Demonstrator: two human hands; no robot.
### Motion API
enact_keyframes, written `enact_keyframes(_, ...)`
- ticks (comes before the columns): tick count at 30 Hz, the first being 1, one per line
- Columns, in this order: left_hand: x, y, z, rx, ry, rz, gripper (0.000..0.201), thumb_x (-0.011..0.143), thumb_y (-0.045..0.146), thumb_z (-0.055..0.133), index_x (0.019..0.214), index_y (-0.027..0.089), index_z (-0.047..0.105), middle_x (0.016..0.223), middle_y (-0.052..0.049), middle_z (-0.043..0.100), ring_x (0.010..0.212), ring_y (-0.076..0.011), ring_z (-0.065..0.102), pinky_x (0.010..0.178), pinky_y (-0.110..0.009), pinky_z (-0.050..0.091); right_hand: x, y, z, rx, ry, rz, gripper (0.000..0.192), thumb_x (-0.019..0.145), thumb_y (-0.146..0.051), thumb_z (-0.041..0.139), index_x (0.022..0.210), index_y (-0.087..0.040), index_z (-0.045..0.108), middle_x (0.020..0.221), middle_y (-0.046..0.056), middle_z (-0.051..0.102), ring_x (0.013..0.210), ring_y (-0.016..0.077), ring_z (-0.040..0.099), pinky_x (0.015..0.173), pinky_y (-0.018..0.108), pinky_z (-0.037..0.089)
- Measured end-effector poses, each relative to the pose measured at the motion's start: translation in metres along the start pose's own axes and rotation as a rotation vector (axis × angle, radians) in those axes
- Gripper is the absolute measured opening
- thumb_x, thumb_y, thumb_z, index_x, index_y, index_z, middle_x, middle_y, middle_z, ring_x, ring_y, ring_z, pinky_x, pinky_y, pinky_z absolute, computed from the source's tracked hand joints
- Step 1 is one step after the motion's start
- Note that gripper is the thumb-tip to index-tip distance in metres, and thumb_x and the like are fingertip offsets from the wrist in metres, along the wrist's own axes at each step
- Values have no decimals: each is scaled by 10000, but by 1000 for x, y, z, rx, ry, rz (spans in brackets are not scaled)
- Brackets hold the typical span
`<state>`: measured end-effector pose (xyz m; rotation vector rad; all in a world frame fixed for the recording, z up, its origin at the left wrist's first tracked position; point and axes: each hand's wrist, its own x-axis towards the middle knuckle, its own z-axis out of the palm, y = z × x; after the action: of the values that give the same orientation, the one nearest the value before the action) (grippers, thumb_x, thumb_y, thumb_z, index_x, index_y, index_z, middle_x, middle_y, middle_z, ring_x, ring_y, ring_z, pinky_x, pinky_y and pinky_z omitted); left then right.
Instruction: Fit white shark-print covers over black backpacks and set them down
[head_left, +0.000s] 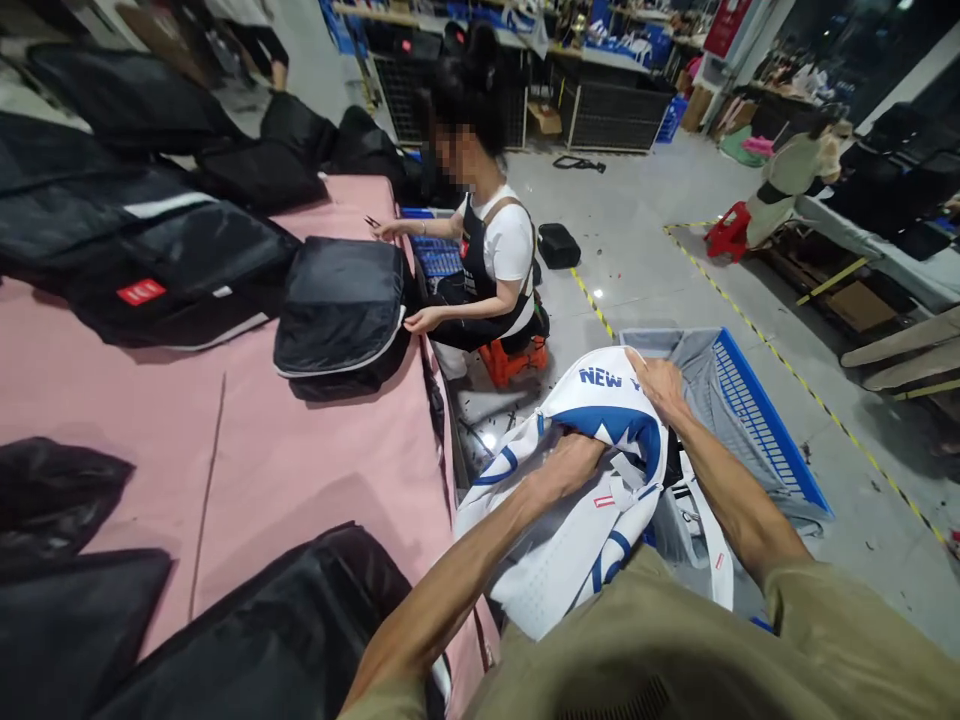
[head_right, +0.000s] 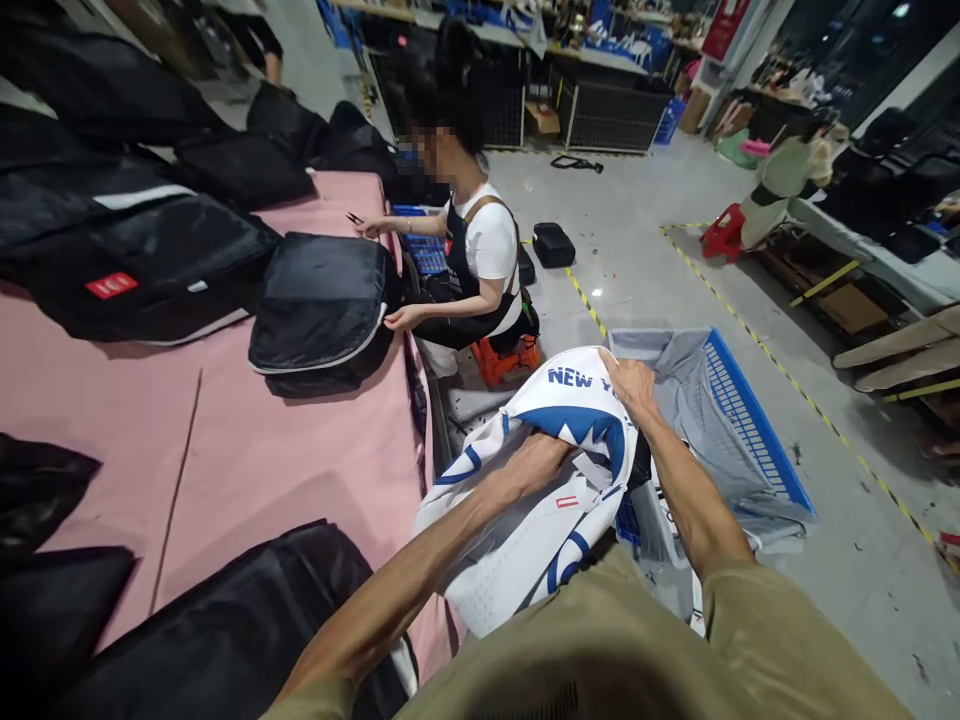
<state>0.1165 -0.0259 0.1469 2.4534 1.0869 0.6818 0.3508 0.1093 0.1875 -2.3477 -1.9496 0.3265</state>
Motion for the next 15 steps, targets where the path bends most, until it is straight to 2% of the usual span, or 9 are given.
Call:
enact_keyframes(1, -3, 1, 2, 10, -73, -23, 518, 1020, 63, 656, 1515, 213, 680, 1480, -132, 772, 1348, -277, 734, 1077, -384, 613, 5, 1, 9, -12, -39, 8, 923, 1168, -767, 247, 1030, -95, 864, 1034, 230, 824, 931, 244, 708, 809, 328, 386)
enact_keyframes(3, -9, 8, 4, 60, -143, -93, 463, 1065, 61, 581, 1507, 182, 647, 1434, -158, 767, 1344, -288, 713, 1041, -413, 598, 13, 6, 26, -35, -101, 2, 953, 1176, -750, 202, 1006, -77, 855, 1010, 238, 816, 893, 234, 696, 791, 336, 377)
enact_keyframes(6, -8, 20, 6, 134, -176, -77, 229, 1133, 122, 510, 1267, 169, 690, 1268, -143, 764, 1237, -291, 705, 1001, -446, 563, 27, 19, 47, -79, -172, -19, 990, 1178, -740, 144, 997, -63, 844, 1001, 245, 803, 902, 247, 691, 812, 353, 395)
enact_keyframes(8, -2, 25, 8, 149, -179, -46, 193, 1135, 126, 504, 1151, 168, 692, 1160, -132, 758, 1165, -290, 707, 986, -459, 555, 38, 26, 60, -110, -244, -17, 978, 1177, -743, 154, 1003, -79, 850, 1013, 248, 800, 948, 275, 704, 854, 369, 423)
enact_keyframes(10, 3, 27, 9, 137, -187, -51, 201, 1115, 108, 512, 1116, 162, 705, 1089, -131, 762, 1109, -295, 718, 962, -471, 570, 49, 30, 75, -135, -329, -6, 942, 1178, -738, 188, 989, -103, 858, 1019, 252, 799, 986, 293, 718, 903, 385, 450)
enact_keyframes(12, 4, 29, 8, 111, -205, -68, 221, 1086, 93, 526, 1153, 154, 729, 1130, -148, 783, 1129, -306, 731, 970, -487, 597, 58, 33, 92, -153, -399, -9, 926, 1179, -727, 207, 944, -110, 857, 1008, 260, 799, 999, 302, 727, 947, 400, 471)
enact_keyframes(15, -7, 35, -1, 41, -188, -35, 367, 1048, 76, 543, 1363, 149, 716, 1401, -184, 765, 1350, -331, 693, 1103, -521, 596, 65, 36, 118, -167, -484, -36, 925, 1185, -703, 201, 888, -107, 843, 985, 264, 797, 1003, 315, 734, 981, 415, 485)
